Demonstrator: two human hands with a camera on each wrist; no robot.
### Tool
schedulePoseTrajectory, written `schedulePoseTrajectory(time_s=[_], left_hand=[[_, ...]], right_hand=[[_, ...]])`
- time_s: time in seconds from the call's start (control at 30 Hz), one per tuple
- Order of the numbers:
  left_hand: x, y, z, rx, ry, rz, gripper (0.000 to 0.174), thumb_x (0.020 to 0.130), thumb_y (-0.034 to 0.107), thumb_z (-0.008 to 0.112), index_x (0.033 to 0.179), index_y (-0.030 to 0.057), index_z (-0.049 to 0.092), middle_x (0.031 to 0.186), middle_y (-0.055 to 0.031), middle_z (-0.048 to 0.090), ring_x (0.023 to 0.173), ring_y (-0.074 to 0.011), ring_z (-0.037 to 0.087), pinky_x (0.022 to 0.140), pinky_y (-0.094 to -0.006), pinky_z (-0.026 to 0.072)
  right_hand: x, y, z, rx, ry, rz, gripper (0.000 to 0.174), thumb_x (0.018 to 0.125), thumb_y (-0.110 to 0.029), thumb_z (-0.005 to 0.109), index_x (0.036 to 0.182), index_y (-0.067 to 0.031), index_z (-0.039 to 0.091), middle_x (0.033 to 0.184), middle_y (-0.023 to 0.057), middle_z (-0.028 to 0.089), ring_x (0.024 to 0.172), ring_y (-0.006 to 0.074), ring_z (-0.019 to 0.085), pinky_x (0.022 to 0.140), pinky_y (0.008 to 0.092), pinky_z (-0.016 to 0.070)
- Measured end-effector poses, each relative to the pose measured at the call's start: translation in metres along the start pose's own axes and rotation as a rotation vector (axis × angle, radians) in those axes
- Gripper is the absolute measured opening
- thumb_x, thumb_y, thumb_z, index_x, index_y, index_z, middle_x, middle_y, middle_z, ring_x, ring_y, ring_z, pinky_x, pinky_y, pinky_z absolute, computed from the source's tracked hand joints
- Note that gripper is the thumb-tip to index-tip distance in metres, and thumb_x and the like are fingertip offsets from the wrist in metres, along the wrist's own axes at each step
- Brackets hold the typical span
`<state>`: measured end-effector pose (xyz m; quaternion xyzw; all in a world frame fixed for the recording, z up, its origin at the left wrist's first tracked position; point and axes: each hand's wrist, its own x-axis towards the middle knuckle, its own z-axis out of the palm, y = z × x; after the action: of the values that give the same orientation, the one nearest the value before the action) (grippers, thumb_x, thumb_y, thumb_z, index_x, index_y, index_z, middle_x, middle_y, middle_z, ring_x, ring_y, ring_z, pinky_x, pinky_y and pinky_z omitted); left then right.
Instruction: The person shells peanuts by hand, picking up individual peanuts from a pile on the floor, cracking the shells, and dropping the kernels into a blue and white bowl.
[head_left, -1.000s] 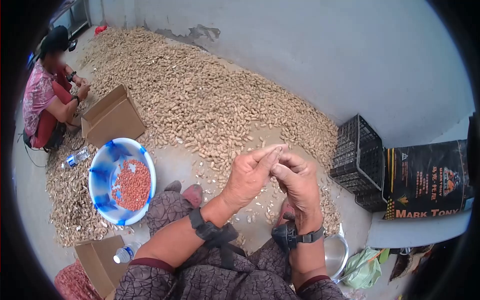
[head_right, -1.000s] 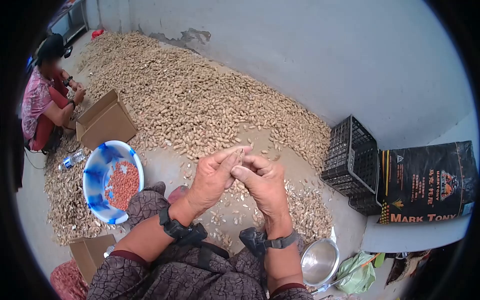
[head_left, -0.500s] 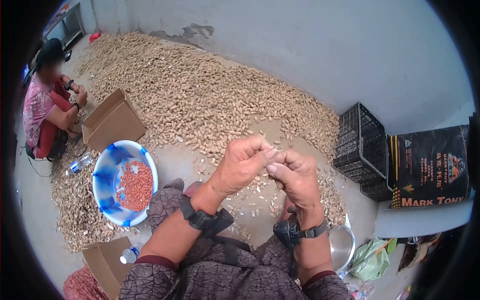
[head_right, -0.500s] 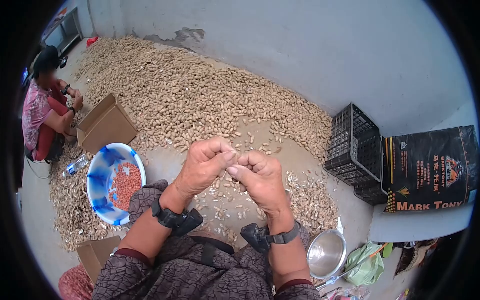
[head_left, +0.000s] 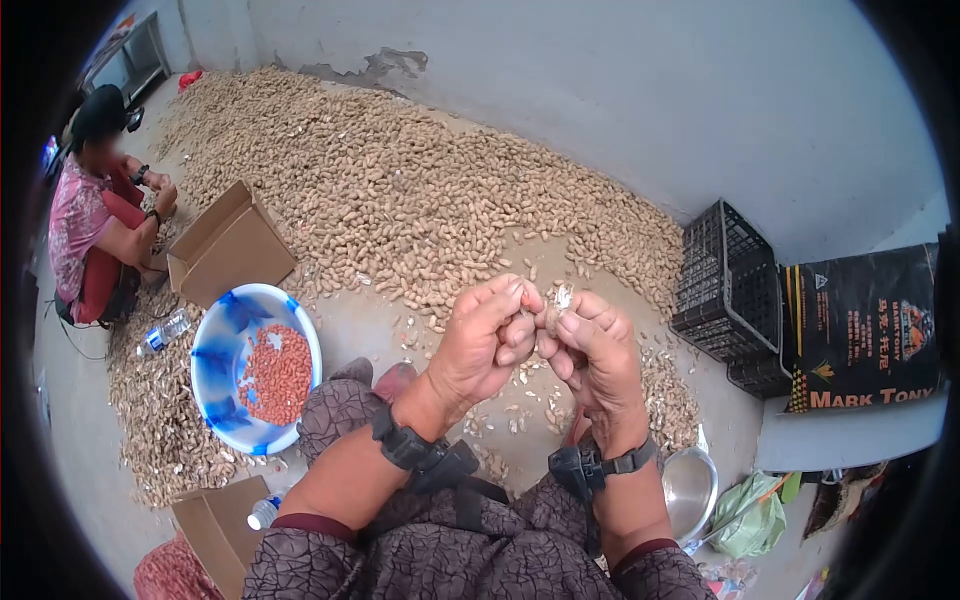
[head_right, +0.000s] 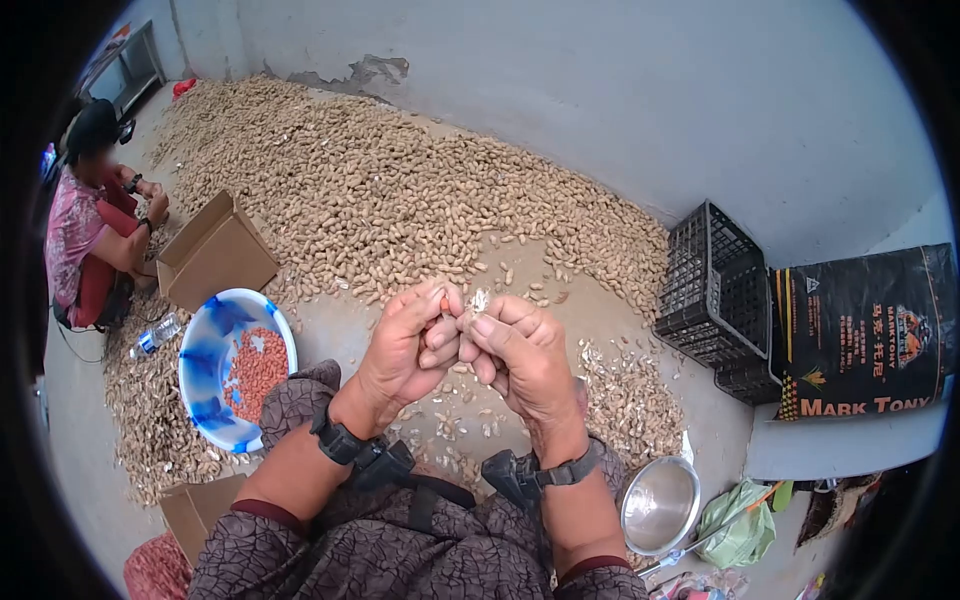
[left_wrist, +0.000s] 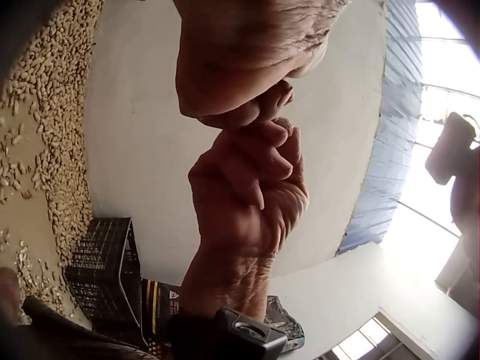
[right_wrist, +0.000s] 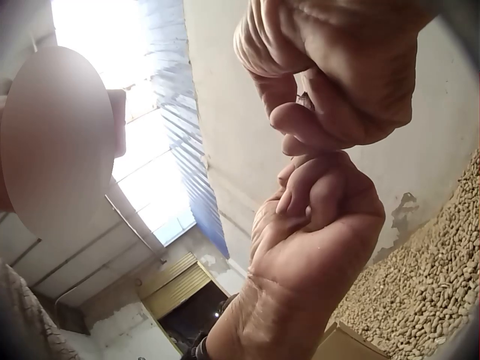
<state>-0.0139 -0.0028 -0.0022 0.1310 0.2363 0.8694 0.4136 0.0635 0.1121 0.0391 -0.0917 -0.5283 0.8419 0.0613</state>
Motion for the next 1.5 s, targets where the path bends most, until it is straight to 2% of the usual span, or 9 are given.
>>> schedulePoseTrajectory(time_s=[0.27,0.37,0.7,0.8,0.9,1.13,1.2,1.33,1.5], left_hand=[[-0.005,0.013,-0.002,0.106,0.044,-0.068,0.017,0.085,0.014,0.044,0.08,-0.001,0.05,0.063,-0.0073,0.051,0.042,-0.0043,0.034,0.036,-0.0149,0.0277],[-0.003,0.01,-0.008,0.037,-0.022,-0.091,0.021,0.084,0.011,0.045,0.094,-0.0058,0.053,0.072,-0.0091,0.055,0.047,-0.0054,0.038,0.04,-0.0144,0.0308],[-0.003,0.015,0.0,0.122,-0.099,-0.197,0.032,0.08,0.003,0.043,0.111,-0.0061,0.048,0.075,-0.0071,0.056,0.051,-0.0035,0.041,0.04,-0.0129,0.029],[-0.008,0.018,0.005,0.282,-0.151,-0.242,0.042,0.077,-0.001,0.041,0.119,-0.0008,0.044,0.072,-0.0066,0.057,0.05,-0.0022,0.039,0.041,-0.014,0.0294],[-0.019,0.034,0.029,0.728,-0.13,-0.405,0.051,0.078,-0.001,0.041,0.127,0.0108,0.039,0.06,-0.0017,0.056,0.045,-0.0023,0.038,0.044,-0.0155,0.0313],[-0.018,0.028,0.005,0.749,-0.138,-0.501,0.028,0.084,0.015,0.052,0.11,0.0037,0.054,0.057,0.0037,0.051,0.047,-0.0011,0.041,0.044,-0.0151,0.0326],[-0.015,0.027,0.005,0.627,0.074,-0.224,0.023,0.084,0.02,0.055,0.096,0.0018,0.06,0.055,0.0056,0.048,0.048,-0.0011,0.042,0.043,-0.0157,0.0328],[-0.012,0.023,0.018,0.633,0.156,-0.012,0.02,0.082,0.017,0.058,0.093,0.0011,0.06,0.054,0.0059,0.046,0.048,-0.0008,0.04,0.042,-0.0167,0.0318],[-0.007,0.018,0.011,1.102,0.102,0.184,0.015,0.073,0.01,0.064,0.085,0.002,0.061,0.055,0.0066,0.045,0.052,-0.0001,0.038,0.044,-0.0175,0.0295]], right_hand=[[0.007,-0.002,-0.004,-0.003,0.0,-0.053,0.015,0.077,-0.009,0.05,0.086,0.0021,0.055,0.067,0.0075,0.057,0.046,0.0066,0.048,0.039,0.0153,0.035],[0.008,-0.003,-0.006,0.012,0.003,-0.051,0.016,0.076,-0.008,0.05,0.087,0.0025,0.055,0.067,0.0083,0.058,0.046,0.0069,0.048,0.039,0.0155,0.0354],[0.006,-0.01,-0.018,0.002,0.084,-0.074,0.015,0.076,-0.007,0.05,0.086,0.0026,0.055,0.064,0.0074,0.057,0.043,0.006,0.047,0.037,0.0142,0.0346],[0.004,-0.013,-0.021,-0.024,0.108,-0.071,0.015,0.076,-0.007,0.05,0.086,0.0026,0.057,0.063,0.0062,0.057,0.042,0.005,0.046,0.036,0.014,0.0338],[0.0,-0.016,-0.023,-0.062,0.138,-0.069,0.016,0.077,-0.007,0.052,0.087,0.0028,0.058,0.062,0.0049,0.057,0.042,0.0039,0.045,0.036,0.0135,0.0329],[-0.003,-0.018,-0.018,-0.227,0.092,-0.084,0.018,0.078,-0.01,0.056,0.092,0.0012,0.058,0.064,0.0032,0.059,0.045,0.0027,0.046,0.039,0.0128,0.0332],[-0.003,-0.016,-0.014,-0.214,0.078,-0.08,0.017,0.077,-0.007,0.059,0.091,0.0007,0.058,0.066,0.0026,0.059,0.048,0.0024,0.047,0.041,0.0135,0.0356],[-0.002,-0.01,-0.003,-0.383,0.085,-0.07,0.015,0.075,0.0,0.06,0.089,0.0016,0.058,0.069,0.0008,0.058,0.056,0.0018,0.05,0.048,0.0142,0.039],[0.003,0.005,-0.002,-0.624,0.144,-0.092,0.013,0.072,0.001,0.06,0.085,0.0027,0.059,0.071,0.0005,0.058,0.062,0.002,0.05,0.052,0.0151,0.04]])
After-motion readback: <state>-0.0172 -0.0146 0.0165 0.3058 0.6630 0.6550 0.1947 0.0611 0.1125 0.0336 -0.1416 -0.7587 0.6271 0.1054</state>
